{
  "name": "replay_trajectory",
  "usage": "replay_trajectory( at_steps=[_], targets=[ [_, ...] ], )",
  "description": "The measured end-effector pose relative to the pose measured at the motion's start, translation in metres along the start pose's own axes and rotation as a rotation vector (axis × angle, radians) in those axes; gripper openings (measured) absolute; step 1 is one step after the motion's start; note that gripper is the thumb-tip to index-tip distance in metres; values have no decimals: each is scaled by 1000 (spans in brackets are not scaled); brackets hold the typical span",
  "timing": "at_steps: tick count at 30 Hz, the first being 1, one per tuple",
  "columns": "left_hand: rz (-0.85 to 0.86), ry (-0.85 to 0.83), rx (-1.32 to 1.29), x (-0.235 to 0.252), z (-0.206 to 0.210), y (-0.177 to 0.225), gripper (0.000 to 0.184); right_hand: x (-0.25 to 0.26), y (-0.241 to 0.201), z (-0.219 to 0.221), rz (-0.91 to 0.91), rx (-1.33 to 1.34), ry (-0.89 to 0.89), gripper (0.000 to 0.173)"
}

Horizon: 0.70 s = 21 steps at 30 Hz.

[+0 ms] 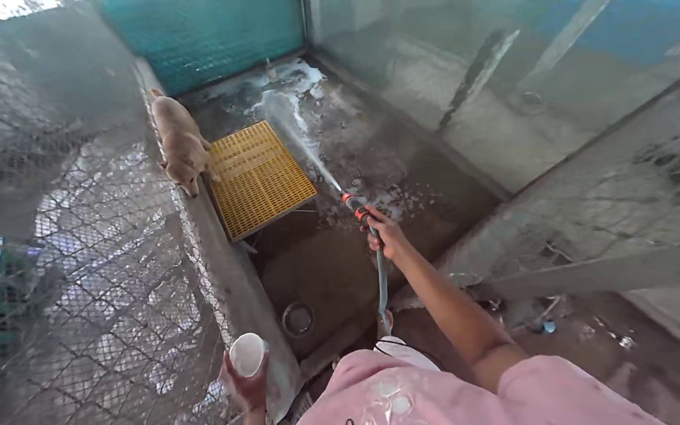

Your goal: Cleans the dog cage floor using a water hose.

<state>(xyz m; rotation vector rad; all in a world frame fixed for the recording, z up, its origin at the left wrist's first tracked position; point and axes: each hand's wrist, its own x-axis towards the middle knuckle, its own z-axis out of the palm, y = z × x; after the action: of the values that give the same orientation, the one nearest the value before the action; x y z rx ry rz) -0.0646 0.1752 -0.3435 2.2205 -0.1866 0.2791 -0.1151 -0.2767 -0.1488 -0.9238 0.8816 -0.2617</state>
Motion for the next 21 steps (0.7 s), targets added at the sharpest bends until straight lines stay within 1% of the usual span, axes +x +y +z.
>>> replay_trajectory(
  at_steps=[3, 10, 16, 21],
  targets=[
    [37, -7, 9, 4, 8, 6, 113, 0, -2, -3, -11, 6, -2, 44],
    [31, -17, 35, 0, 15, 15, 112, 8, 5, -17, 36, -75, 3, 45],
    [50, 10, -12, -10, 12, 8, 110, 18, -6, -9, 11, -198, 5, 46],
    [44, 44, 7, -16, 2, 4, 111, 20, -16, 0, -11, -199, -7, 46]
  ],
)
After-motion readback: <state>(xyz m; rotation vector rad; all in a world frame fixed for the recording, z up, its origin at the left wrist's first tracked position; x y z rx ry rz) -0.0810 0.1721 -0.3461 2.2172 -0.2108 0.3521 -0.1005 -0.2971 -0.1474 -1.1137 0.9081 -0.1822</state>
